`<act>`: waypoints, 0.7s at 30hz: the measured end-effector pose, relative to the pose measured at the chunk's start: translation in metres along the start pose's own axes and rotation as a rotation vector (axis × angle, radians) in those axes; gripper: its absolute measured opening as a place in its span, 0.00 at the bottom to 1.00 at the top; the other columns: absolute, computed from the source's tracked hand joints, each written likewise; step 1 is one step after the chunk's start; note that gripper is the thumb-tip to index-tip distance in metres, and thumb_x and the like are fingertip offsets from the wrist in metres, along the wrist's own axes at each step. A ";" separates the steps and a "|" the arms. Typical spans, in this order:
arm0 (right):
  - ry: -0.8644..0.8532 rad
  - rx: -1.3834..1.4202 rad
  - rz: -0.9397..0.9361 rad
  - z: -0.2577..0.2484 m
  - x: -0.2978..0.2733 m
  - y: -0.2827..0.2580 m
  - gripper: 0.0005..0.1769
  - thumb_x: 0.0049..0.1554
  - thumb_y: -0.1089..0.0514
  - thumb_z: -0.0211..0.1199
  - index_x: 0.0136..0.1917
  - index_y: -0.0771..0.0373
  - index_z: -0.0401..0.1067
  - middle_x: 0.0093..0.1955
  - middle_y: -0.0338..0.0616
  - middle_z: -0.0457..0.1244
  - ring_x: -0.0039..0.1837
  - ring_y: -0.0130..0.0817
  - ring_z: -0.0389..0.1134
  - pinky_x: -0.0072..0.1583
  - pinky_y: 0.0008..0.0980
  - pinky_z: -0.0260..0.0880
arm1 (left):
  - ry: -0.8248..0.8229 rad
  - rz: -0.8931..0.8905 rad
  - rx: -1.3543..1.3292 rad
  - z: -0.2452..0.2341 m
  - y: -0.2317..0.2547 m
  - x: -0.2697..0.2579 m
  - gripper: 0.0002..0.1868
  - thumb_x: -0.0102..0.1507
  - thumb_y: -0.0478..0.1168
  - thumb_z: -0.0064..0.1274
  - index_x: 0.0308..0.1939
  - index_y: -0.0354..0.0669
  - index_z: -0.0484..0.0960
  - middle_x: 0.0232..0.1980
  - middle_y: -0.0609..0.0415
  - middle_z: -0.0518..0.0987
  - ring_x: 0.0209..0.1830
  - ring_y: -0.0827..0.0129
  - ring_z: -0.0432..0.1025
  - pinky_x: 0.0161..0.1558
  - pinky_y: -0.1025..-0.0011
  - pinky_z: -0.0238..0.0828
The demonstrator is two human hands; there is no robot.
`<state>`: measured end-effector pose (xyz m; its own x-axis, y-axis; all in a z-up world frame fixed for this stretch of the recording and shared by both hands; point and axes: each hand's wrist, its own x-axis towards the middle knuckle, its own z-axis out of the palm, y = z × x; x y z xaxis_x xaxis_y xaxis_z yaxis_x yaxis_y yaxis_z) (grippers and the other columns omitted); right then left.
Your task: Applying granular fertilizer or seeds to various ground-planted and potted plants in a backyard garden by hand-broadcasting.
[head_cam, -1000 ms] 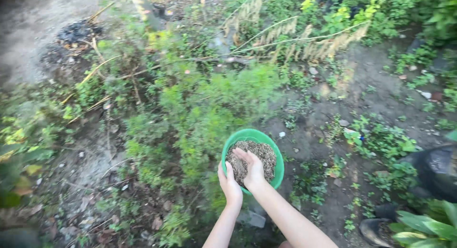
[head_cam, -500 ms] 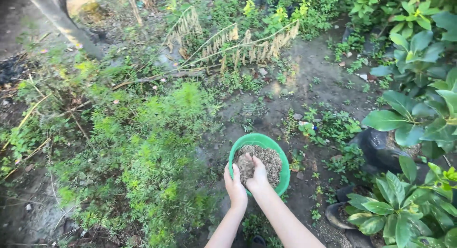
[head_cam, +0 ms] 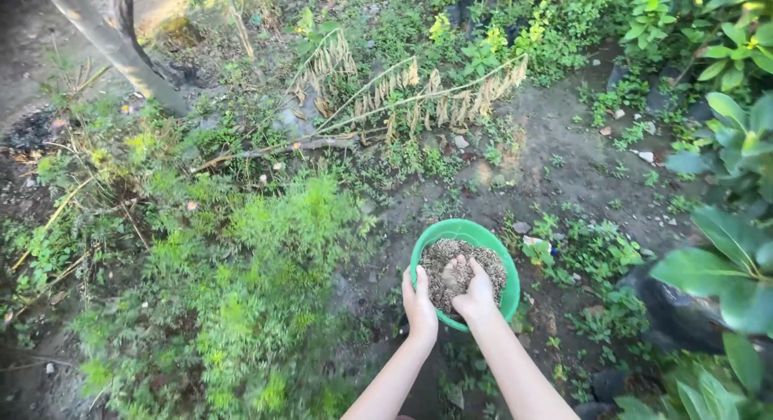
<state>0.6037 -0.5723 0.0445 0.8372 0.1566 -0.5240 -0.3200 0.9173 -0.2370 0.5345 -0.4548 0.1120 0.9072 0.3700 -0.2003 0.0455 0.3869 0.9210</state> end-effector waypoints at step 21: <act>-0.557 0.042 0.577 0.363 0.282 -0.010 0.26 0.71 0.45 0.45 0.32 0.55 0.58 0.30 0.33 0.50 0.32 0.27 0.51 0.33 0.27 0.51 | 0.362 0.201 -0.160 0.007 0.138 0.346 0.30 0.69 0.58 0.43 0.67 0.41 0.71 0.65 0.52 0.75 0.67 0.68 0.65 0.68 0.67 0.54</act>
<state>1.0044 -0.4038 0.1961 0.6465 0.7600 -0.0666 -0.7623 0.6470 -0.0163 0.8576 -0.2798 0.1721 0.6853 0.7120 -0.1529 -0.2078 0.3924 0.8960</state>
